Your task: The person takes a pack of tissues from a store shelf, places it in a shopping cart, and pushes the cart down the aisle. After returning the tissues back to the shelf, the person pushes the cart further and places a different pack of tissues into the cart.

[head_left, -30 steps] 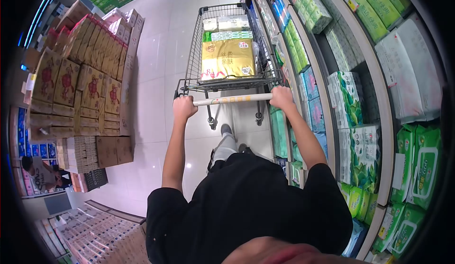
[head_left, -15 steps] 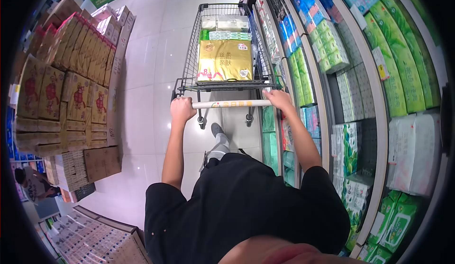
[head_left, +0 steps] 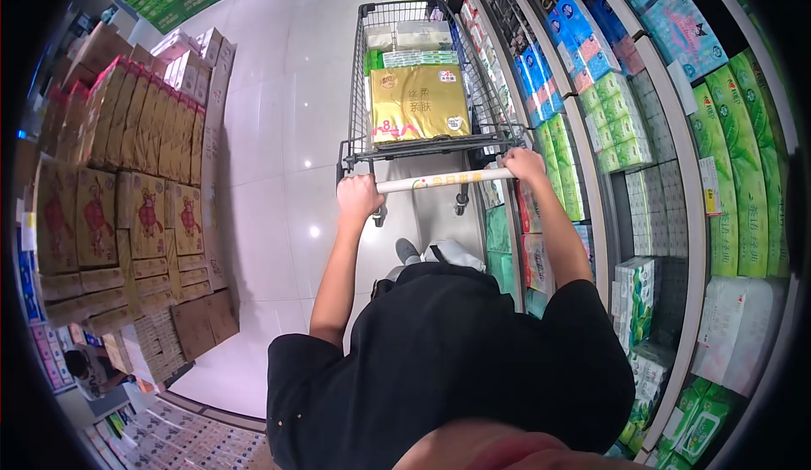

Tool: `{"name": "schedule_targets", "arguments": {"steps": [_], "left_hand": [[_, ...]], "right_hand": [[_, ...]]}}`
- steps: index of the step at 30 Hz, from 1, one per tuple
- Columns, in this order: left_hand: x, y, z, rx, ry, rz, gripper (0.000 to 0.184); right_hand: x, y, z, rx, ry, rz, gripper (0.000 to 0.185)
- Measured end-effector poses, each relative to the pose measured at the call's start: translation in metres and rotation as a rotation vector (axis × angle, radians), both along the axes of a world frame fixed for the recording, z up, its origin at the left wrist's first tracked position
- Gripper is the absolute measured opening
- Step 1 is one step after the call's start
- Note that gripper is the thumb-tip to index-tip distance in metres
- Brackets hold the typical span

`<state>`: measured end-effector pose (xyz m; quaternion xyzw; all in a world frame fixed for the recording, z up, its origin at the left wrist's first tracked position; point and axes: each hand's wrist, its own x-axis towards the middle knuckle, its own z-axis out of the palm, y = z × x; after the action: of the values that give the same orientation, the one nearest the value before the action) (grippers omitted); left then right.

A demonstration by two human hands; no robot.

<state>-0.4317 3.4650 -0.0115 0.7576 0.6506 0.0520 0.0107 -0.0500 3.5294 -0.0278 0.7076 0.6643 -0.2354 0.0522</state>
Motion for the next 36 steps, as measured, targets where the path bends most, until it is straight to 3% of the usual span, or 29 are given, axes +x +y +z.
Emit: {"name": "schedule_targets", "arguments": {"steps": [7,10,13,20,23,27,34,36], "left_hand": [[-0.004,0.057,-0.004,-0.002,-0.051,-0.019,0.007],[-0.006,0.075,0.010,-0.073,-0.075,-0.049,0.019],[-0.014,0.101,0.022,-0.193,-0.269,-0.130,0.047],[-0.029,0.172,0.040,-0.556,-0.522,-0.194,0.033],[-0.043,0.201,0.017,-0.830,-0.720,-0.207,0.024],[-0.036,0.242,0.035,-1.073,-0.632,-0.186,0.027],[-0.040,0.283,0.001,-1.012,-0.701,-0.406,0.030],[-0.041,0.298,0.000,-1.116,-0.592,-0.396,0.028]], "right_hand": [[0.001,0.060,-0.010,0.007,0.001,-0.075,0.026],[0.001,0.082,-0.019,0.026,0.015,-0.101,0.024],[-0.004,0.105,-0.018,0.047,-0.007,-0.146,0.024],[-0.007,0.147,-0.020,0.089,0.028,-0.170,0.021],[-0.004,0.161,-0.032,0.169,0.011,-0.171,0.016],[0.000,0.184,-0.038,0.192,0.047,-0.213,0.011],[0.002,0.212,-0.041,0.158,0.142,-0.271,0.018],[-0.003,0.223,-0.050,0.270,0.325,-0.336,0.019]]}}
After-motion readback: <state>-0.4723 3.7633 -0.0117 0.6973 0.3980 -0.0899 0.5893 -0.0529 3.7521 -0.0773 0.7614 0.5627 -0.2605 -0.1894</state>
